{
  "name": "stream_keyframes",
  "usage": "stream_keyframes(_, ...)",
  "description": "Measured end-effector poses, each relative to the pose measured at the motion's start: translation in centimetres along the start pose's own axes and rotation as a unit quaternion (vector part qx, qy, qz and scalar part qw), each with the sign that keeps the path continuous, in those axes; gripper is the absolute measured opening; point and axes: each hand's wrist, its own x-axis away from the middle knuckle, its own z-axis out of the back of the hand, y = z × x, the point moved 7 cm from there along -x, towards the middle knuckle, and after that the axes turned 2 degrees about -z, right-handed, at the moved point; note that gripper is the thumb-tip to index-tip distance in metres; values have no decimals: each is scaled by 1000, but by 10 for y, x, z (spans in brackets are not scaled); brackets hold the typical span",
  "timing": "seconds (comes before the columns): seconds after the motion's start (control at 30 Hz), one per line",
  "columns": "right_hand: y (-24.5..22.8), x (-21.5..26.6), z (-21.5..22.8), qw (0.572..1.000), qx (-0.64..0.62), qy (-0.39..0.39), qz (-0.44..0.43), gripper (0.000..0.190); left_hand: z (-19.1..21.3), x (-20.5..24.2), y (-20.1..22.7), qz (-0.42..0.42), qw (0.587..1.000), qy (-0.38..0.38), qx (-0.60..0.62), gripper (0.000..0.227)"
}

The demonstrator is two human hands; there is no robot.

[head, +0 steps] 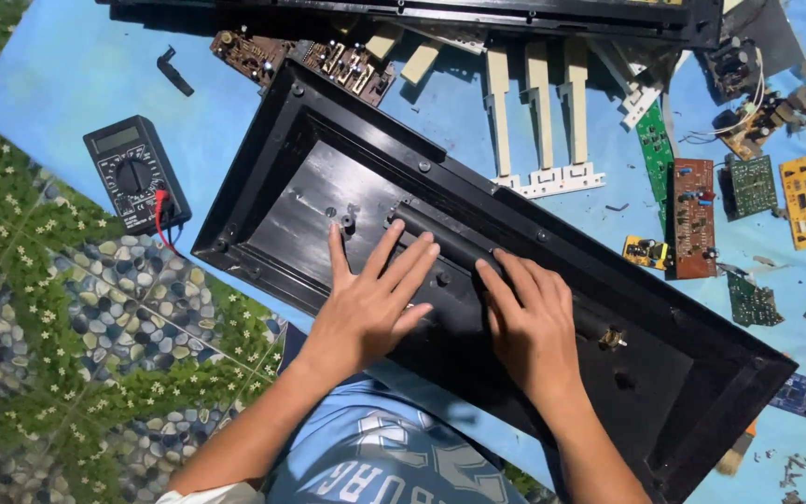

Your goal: The person assembles a black rectangular electronic casing on a table covered with a blue cloth. They insert a cylindrical component into the casing and use a screwdriver to secure it with screws. Various electronic parts, circuit boards, and tools are scattered around the workspace.

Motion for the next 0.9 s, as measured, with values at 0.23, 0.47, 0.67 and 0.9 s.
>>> stream_keyframes(0.23,11,7,-8,996,-77,-13,-40,50,-20,-9,15,-25,999,-19,11,61)
stream_keyframes(0.47,11,8,-7,994,-93,0,-60,50,-31,-15,14,-36,996,-85,22,61)
stream_keyframes(0.67,11,5,-4,992,-110,14,-57,47,-30,-15,16,-24,992,-110,58,61)
stream_keyframes(0.9,13,5,-2,982,-183,20,-44,46,-29,-12,14,-39,995,-70,51,58)
